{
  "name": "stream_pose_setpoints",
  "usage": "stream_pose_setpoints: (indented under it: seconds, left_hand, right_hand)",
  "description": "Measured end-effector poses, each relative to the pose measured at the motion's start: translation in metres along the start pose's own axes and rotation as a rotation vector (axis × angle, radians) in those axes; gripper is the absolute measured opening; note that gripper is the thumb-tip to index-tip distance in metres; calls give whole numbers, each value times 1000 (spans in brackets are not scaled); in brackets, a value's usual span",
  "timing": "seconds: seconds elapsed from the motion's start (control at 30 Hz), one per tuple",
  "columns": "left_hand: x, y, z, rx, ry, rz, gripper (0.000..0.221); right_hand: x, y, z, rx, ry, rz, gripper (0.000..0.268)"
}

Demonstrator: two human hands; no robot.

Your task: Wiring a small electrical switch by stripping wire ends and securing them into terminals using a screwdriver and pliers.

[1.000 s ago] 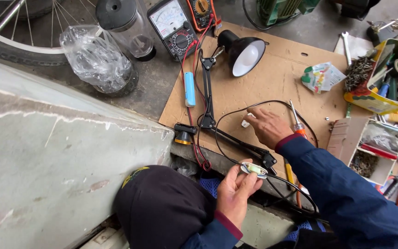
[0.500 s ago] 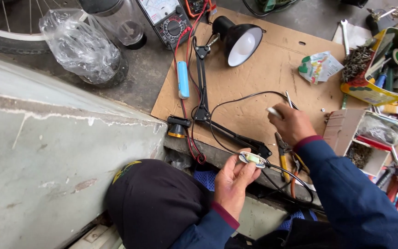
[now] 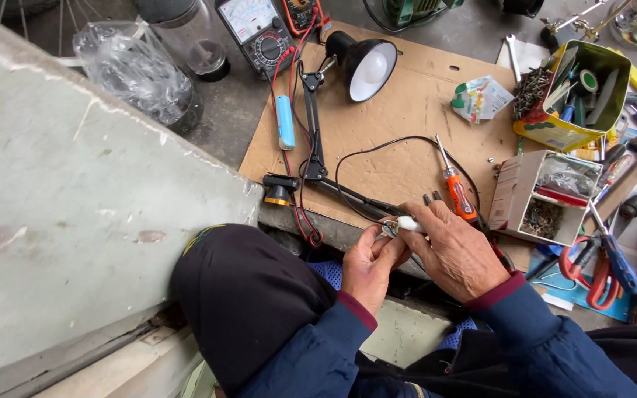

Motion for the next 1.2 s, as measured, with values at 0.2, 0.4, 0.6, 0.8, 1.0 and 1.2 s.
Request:
stream_pose_setpoints:
  seconds: [0.2, 0.4, 0.6, 0.8, 1.0, 1.2]
  left_hand:
    - [12, 9, 15, -50, 21, -8, 43]
    - [13, 11, 8, -29, 32, -59, 45]
    - [16, 11, 6, -34, 12, -81, 47]
    - [16, 13, 7, -33, 10, -82, 46]
    - [17, 14, 6, -37, 21, -82, 52]
    - [21, 18, 18, -98, 22, -94, 57]
  right_hand:
    - [17, 3, -5, 6, -25, -2, 53]
    - [28, 3, 2, -62, 44, 81, 53]
    - [34, 4, 6, -65, 2, 108, 49]
    - [37, 7, 8, -110, -41, 180, 40]
    - [39, 4, 7, -138, -60, 175, 41]
    - [45, 6, 13, -196, -21, 207, 42]
Point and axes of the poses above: each hand's wrist, its own x-axis away from the middle knuckle, its own y-axis out of the palm, z = x × y, the point moved 5 cm from there along -x, towards the middle knuckle, and after that the axes turned 6 degrees about -z, right-handed, at the moved point
